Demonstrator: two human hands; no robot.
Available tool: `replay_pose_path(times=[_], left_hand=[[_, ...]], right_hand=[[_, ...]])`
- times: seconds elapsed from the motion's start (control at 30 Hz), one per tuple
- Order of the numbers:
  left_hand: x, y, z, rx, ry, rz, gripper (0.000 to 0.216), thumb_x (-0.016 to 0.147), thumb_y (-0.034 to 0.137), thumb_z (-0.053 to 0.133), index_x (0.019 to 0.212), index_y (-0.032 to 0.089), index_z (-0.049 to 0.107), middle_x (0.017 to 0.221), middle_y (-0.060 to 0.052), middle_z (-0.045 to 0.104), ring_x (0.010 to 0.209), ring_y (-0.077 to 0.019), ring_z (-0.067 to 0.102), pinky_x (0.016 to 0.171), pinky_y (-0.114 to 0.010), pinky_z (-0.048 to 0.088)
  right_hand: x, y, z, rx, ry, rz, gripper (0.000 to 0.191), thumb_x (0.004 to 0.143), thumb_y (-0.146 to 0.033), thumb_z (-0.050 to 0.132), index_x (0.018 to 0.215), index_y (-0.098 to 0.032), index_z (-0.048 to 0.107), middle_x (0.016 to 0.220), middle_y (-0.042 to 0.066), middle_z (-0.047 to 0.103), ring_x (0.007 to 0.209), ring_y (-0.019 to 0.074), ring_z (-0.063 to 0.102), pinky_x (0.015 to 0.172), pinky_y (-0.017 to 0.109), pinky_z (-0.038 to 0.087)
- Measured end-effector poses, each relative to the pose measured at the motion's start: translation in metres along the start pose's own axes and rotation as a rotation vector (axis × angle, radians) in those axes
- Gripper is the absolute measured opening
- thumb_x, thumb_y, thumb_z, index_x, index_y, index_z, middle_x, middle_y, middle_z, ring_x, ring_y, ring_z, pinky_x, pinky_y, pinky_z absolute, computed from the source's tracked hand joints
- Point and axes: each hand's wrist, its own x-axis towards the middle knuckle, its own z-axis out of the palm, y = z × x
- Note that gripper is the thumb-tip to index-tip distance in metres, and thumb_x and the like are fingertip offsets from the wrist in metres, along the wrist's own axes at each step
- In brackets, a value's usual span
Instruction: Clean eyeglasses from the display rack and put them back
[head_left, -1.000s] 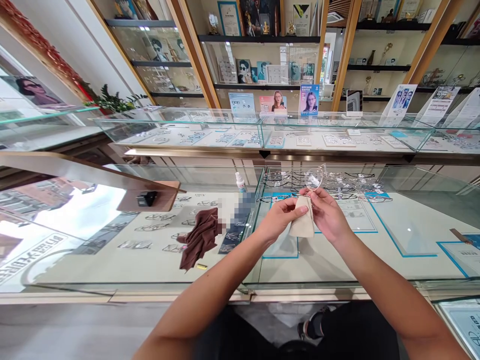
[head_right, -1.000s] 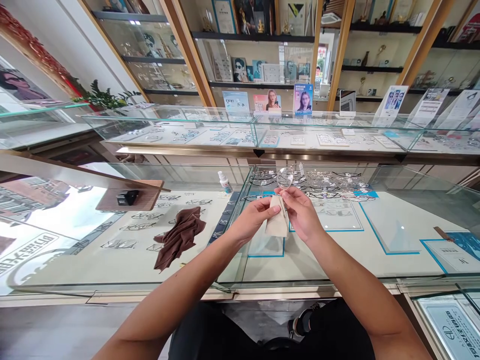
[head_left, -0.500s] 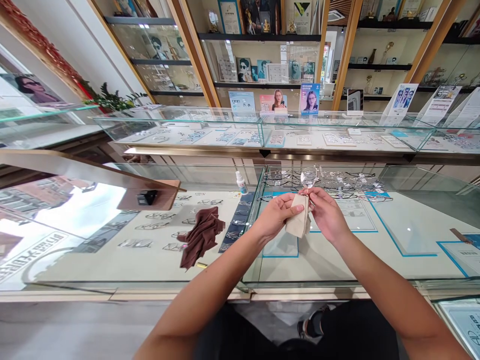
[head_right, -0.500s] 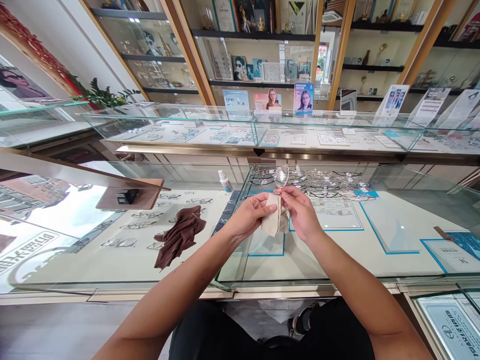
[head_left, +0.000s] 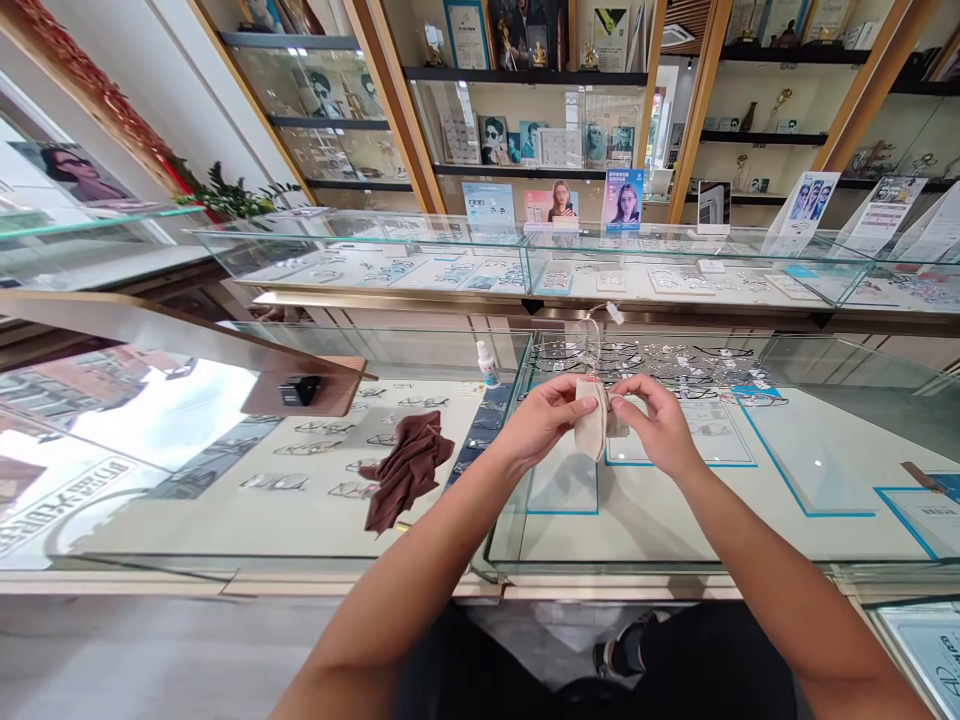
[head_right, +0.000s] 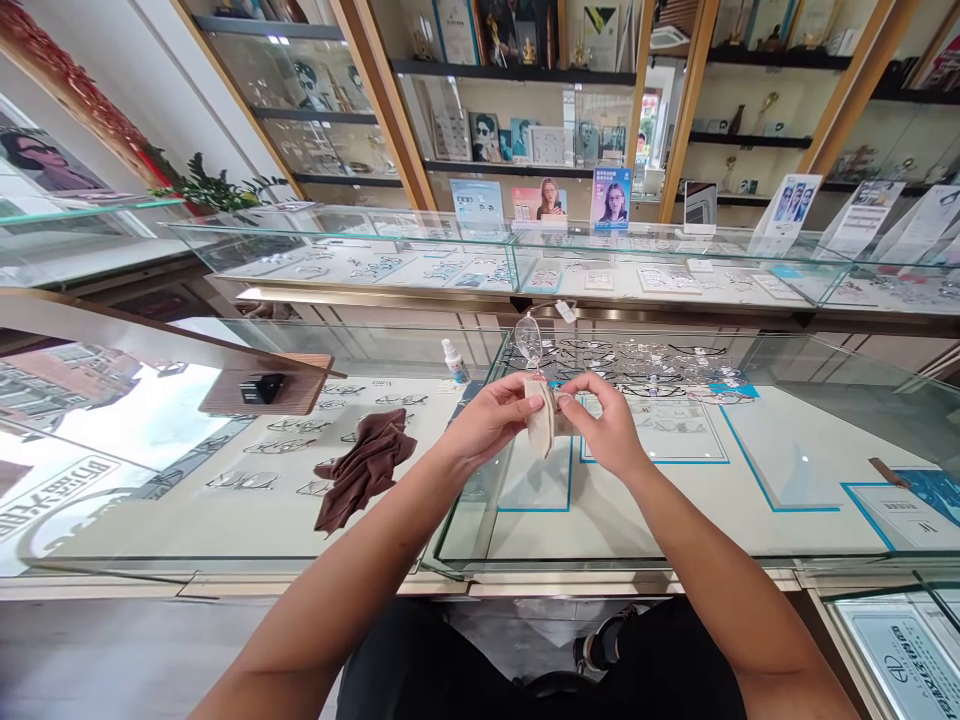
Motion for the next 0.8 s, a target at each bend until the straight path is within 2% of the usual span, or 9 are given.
replay_pose_path(times=[0.13, 0.27, 0.37, 0.5, 0.6, 0.7, 0.8], left_hand=[[0.0004, -0.0032, -0.0011, 0.108, -0.002, 0.057, 0.047, 0.064, 0.042, 0.1, 0.099, 0.017, 0.081, 0.091, -0.004, 0.077, 0.081, -0.0149, 0.067, 0.077, -0.028, 0.052], [-0.003, -0.004, 0.0005, 0.308, 0.004, 0.114, 0.049, 0.067, 0.041, 0.098, 0.104, 0.015, 0.08, 0.101, -0.008, 0.079, 0.088, -0.0172, 0.069, 0.082, -0.03, 0.053], [-0.0056, -0.0042, 0.0028, 0.359, 0.027, 0.14, 0.047, 0.066, 0.037, 0.099, 0.101, 0.015, 0.077, 0.098, -0.007, 0.078, 0.09, -0.0162, 0.07, 0.082, -0.027, 0.054], [-0.0065, -0.0037, 0.005, 0.245, 0.053, 0.125, 0.05, 0.061, 0.031, 0.101, 0.097, 0.016, 0.069, 0.09, -0.003, 0.076, 0.082, -0.0126, 0.07, 0.076, -0.023, 0.053], [-0.0059, -0.0024, 0.005, 0.113, 0.06, 0.069, 0.058, 0.058, 0.028, 0.103, 0.099, 0.017, 0.063, 0.089, -0.001, 0.076, 0.076, -0.0119, 0.07, 0.071, -0.023, 0.054], [-0.0055, -0.0002, 0.0043, 0.019, 0.043, 0.035, 0.06, 0.059, 0.024, 0.102, 0.1, 0.019, 0.059, 0.091, -0.001, 0.077, 0.075, -0.0126, 0.071, 0.069, -0.023, 0.054], [-0.0053, 0.0021, 0.0039, -0.035, 0.024, 0.032, 0.059, 0.059, 0.019, 0.1, 0.099, 0.019, 0.057, 0.101, -0.004, 0.077, 0.081, -0.0146, 0.072, 0.071, -0.025, 0.056]], right_hand=[[-0.002, -0.0045, 0.0032, 0.036, 0.035, 0.008, 0.021, 0.088, -0.045, 0.075, 0.085, -0.026, 0.067, 0.09, 0.001, 0.069, 0.093, 0.0214, 0.064, 0.092, 0.037, 0.048], [-0.0017, -0.0097, 0.0036, 0.11, 0.061, 0.038, 0.026, 0.085, -0.051, 0.08, 0.09, -0.027, 0.073, 0.098, 0.002, 0.074, 0.099, 0.0228, 0.066, 0.097, 0.039, 0.049], [0.0001, -0.0101, 0.0032, 0.164, 0.087, 0.089, 0.031, 0.079, -0.056, 0.085, 0.081, -0.026, 0.075, 0.095, 0.002, 0.073, 0.097, 0.0226, 0.067, 0.095, 0.039, 0.051], [0.002, -0.008, 0.0043, 0.301, 0.098, 0.176, 0.037, 0.066, -0.059, 0.094, 0.075, -0.027, 0.077, 0.092, 0.001, 0.073, 0.097, 0.022, 0.066, 0.093, 0.038, 0.051], [0.0025, -0.0065, 0.0061, 0.406, 0.1, 0.246, 0.039, 0.059, -0.058, 0.098, 0.076, -0.029, 0.08, 0.095, 0.001, 0.076, 0.103, 0.0223, 0.067, 0.102, 0.04, 0.05], [0.003, -0.006, 0.0072, 0.479, 0.08, 0.297, 0.04, 0.057, -0.056, 0.1, 0.079, -0.029, 0.081, 0.1, 0.0, 0.079, 0.108, 0.0223, 0.069, 0.111, 0.042, 0.047], [0.0037, -0.0068, 0.0072, 0.523, 0.039, 0.312, 0.039, 0.058, -0.055, 0.101, 0.078, -0.029, 0.08, 0.101, 0.0, 0.081, 0.105, 0.0211, 0.07, 0.112, 0.042, 0.046]])
